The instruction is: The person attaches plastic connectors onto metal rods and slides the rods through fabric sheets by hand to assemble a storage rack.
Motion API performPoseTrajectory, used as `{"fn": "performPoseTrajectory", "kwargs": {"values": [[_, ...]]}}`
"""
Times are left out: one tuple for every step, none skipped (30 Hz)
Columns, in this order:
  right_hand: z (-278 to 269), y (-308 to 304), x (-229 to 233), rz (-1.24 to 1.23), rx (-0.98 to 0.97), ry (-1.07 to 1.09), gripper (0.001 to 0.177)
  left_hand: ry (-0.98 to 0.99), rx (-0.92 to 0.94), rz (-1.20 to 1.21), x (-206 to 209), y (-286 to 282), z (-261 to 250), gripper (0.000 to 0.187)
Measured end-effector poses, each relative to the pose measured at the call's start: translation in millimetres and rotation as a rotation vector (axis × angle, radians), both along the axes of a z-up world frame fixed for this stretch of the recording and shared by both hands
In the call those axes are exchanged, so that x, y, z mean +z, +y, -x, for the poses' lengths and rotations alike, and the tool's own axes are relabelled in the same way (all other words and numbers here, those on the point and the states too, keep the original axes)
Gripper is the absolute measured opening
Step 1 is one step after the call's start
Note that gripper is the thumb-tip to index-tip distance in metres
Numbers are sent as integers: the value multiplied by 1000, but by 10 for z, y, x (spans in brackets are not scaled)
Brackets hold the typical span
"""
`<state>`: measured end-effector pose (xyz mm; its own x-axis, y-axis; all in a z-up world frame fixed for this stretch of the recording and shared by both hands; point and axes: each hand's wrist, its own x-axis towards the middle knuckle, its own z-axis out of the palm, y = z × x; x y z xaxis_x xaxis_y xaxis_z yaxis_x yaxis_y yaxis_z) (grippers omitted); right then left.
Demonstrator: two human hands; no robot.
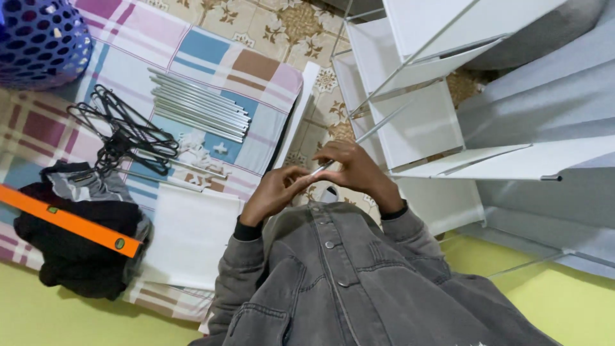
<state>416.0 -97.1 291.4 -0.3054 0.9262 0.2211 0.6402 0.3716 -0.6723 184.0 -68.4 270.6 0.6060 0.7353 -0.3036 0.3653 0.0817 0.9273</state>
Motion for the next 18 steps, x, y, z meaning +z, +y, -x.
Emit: {"fn": "performPoseTrajectory", "kwargs": {"values": [[8, -23, -12, -61, -3, -12, 46, 48, -43, -56, -18, -5, -10, 36], [6, -33, -8, -97, -10, -7, 47, 24, -13, -43, -37, -25, -29, 36], [17, -21, 2, -142, -28, 2, 48, 5, 5, -37, -52, -9, -39, 35], [2, -17, 28, -187, -46, 10, 49, -15, 24, -31, -73, 1, -65, 35], [-4, -24, 57, -200, -92, 64, 44, -8, 53, -8, -98, 15, -87, 34], [-5, -48, 80, -215, -137, 117, 39, -1, 83, 14, -132, 31, -122, 33], [-12, -67, 92, -225, -174, 175, 34, 9, 120, 41, -170, 32, -147, 32], [-46, -72, 98, -222, -233, 189, 30, -42, 134, 51, -208, 39, -170, 32], [-93, -86, 95, -215, -280, 205, 27, -92, 158, 63, -241, 18, -182, 32], [-139, -103, 82, -208, -328, 221, 24, -143, 182, 74, -265, 2, -191, 32], [-185, -128, 60, -126, -320, 224, 22, -207, 202, 79, -279, -18, -204, 33], [-235, -154, 33, -45, -312, 227, 22, -271, 223, 83, -280, -24, -231, 33], [-263, -179, -4, 38, -301, 230, 21, -333, 245, 86, -265, -37, -259, 33], [-267, -221, -47, 107, -261, 238, 24, -345, 270, 114, -235, -67, -284, 34], [-266, -268, -91, 173, -217, 244, 27, -360, 297, 140, -198, -97, -317, 34], [-260, -311, -140, 238, -172, 249, 30, -375, 324, 165, -163, -122, -361, 35], [-254, -350, -197, 284, -115, 309, 33, -381, 329, 178, -140, -146, -417, 35], [-242, -381, -259, 331, -58, 368, 36, -388, 334, 191, -125, -168, -470, 36]]}}
